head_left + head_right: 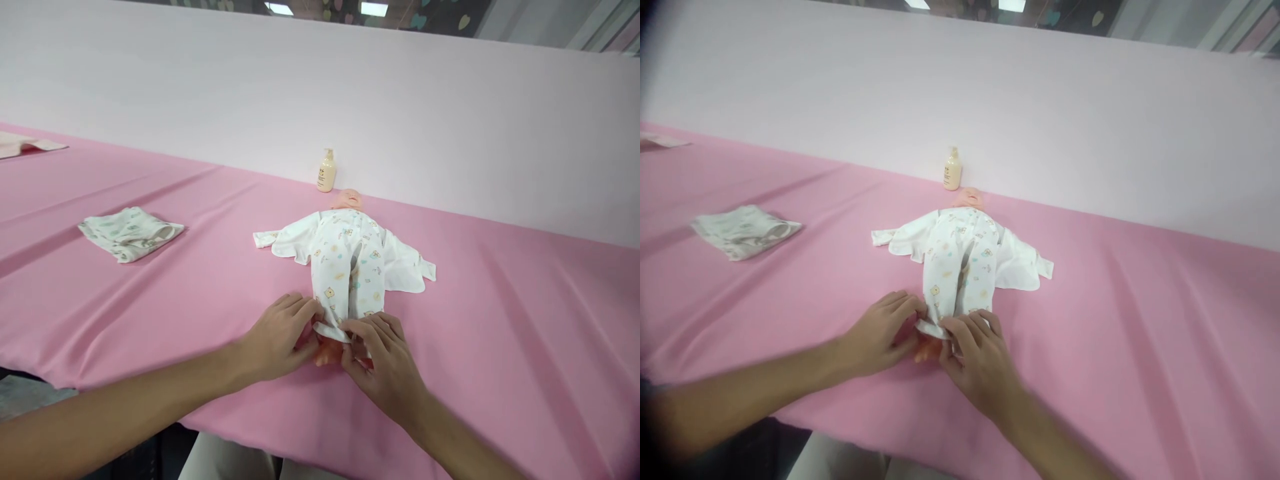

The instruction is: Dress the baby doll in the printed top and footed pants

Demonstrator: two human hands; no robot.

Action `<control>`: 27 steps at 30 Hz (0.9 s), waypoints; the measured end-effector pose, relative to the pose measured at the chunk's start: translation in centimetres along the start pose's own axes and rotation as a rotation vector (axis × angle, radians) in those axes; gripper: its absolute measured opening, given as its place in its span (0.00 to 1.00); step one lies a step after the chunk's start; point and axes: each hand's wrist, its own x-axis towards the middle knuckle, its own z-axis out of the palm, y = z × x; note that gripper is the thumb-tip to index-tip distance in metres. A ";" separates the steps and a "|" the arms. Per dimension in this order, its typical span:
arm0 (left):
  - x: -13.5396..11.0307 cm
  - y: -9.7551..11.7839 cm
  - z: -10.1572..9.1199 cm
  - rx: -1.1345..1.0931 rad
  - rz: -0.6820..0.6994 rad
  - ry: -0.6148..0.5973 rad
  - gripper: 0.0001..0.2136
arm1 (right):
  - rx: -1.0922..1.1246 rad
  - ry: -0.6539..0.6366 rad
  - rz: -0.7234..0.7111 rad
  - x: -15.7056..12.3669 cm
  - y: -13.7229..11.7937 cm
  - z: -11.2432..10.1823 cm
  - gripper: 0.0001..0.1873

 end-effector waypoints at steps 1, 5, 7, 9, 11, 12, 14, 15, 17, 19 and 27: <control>-0.1 0.1 -0.1 -0.037 0.020 -0.003 0.15 | -0.001 -0.009 0.017 0.0 -0.1 0.0 0.14; -0.3 0.5 -0.1 -0.107 0.084 0.000 0.11 | 0.003 -0.023 0.092 0.0 -0.3 0.1 0.07; -0.3 0.7 0.1 -0.091 0.094 -0.003 0.08 | 0.006 -0.009 0.103 0.0 -0.4 0.2 0.06; -0.3 0.7 0.2 -0.064 0.095 0.005 0.07 | -0.008 0.026 0.094 0.1 -0.5 0.1 0.06; -0.2 0.6 0.4 -0.033 0.090 0.027 0.09 | -0.030 0.077 0.071 0.2 -0.5 0.0 0.06; -0.2 0.5 0.4 -0.015 0.085 0.039 0.09 | -0.043 0.099 0.054 0.3 -0.5 -0.1 0.07; -0.2 0.3 0.5 0.026 0.061 0.053 0.11 | -0.069 0.116 0.013 0.4 -0.7 -0.2 0.09; -0.2 0.3 0.4 0.044 0.038 0.053 0.12 | -0.085 0.111 -0.009 0.4 -0.7 -0.3 0.10; -0.3 0.2 0.4 0.067 -0.019 0.043 0.14 | -0.122 0.097 -0.044 0.4 -0.9 -0.4 0.12; -0.3 0.2 0.3 0.071 -0.057 0.025 0.15 | -0.171 0.093 -0.062 0.3 -1.0 -0.4 0.12; -0.6 0.6 0.1 0.094 -0.046 -0.057 0.15 | -0.251 0.088 -0.007 0.0 -1.0 -0.2 0.17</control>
